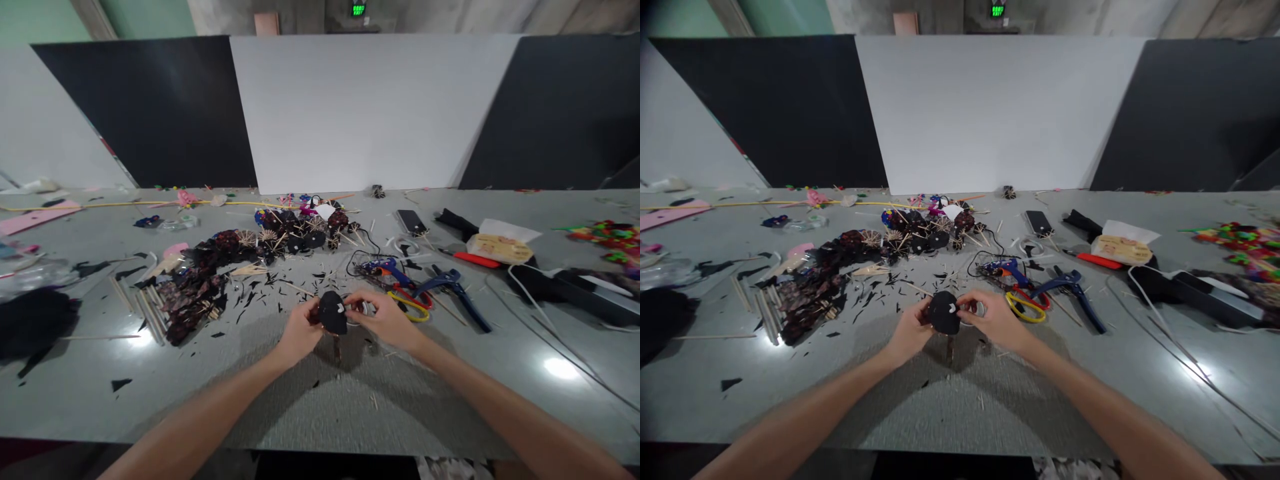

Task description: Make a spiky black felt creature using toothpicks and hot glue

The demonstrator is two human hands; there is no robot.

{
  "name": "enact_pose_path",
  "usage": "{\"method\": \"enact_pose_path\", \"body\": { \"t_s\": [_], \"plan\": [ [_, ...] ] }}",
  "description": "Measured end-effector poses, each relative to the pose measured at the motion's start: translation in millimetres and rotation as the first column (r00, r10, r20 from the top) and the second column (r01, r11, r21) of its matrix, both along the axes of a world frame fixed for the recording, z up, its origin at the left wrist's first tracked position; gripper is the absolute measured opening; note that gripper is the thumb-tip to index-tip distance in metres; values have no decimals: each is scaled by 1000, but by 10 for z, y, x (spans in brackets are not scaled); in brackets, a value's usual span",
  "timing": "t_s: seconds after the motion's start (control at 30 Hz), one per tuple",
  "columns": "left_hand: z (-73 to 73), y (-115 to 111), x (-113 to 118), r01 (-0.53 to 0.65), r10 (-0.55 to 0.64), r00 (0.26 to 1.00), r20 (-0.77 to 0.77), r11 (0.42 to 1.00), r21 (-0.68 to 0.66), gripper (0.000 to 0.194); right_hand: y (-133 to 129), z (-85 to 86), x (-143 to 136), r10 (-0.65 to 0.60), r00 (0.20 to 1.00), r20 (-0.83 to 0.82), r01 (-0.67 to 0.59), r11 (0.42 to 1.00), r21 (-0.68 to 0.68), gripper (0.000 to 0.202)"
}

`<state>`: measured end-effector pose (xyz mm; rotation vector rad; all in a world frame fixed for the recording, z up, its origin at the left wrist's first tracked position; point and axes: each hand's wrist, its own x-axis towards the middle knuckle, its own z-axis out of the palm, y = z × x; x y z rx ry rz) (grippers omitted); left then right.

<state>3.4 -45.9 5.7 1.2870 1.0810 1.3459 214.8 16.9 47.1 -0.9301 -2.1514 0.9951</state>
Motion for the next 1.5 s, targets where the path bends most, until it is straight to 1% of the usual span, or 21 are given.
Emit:
{"method": "enact_pose_path", "body": {
  "t_s": [0.17, 0.37, 0.5, 0.63, 0.73, 0.83, 0.93, 1.07, 1.17, 1.37, 1.5],
  "plan": [
    [24, -4, -1, 13, -12, 1000, 14, 1000, -20, 17, -31, 5, -27, 5, 1000, -15, -3, 993, 118, 19],
    [38, 12, -12, 5, -2, 999, 42, 997, -76, 24, -35, -32, -27, -25, 999, -40, 32, 982, 188, 23],
    [27, 34, -10, -5, 11, 998, 67, 996, -94, 31, -29, -27, -21, -20, 997, -75, 37, 974, 224, 23],
    [26, 44, -8, -16, 23, 997, 76, 996, -89, 28, -31, -27, -18, -1, 997, -83, 24, 961, 274, 18],
    [33, 35, -6, 0, 9, 996, 84, 995, -102, 26, -30, -60, -5, -1, 996, -95, 34, 935, 354, 14],
    [39, 26, -1, 32, -18, 994, 106, 991, -133, 25, -20, -99, 23, -4, 995, -101, 49, 891, 451, 12],
    [40, 26, 7, 31, -12, 992, 128, 989, -143, 27, -2, -110, 56, 4, 995, -100, 50, 850, 524, 11],
    [37, 36, 10, -3, 21, 991, 132, 991, -133, 34, 10, -78, 85, 27, 997, -66, 14, 830, 558, 12],
    [29, 39, 5, -7, 23, 991, 129, 992, -127, 36, 0, -54, 90, 44, 999, -29, -19, 813, 583, 13],
    [21, 26, -2, 20, -6, 992, 129, 994, -103, 31, -28, -37, 82, 45, 999, 2, -37, 786, 617, 11],
    [25, 23, 1, 22, -9, 994, 110, 993, -117, 29, -24, -41, 90, 48, 998, 29, -56, 778, 626, 11]
  ]
}}
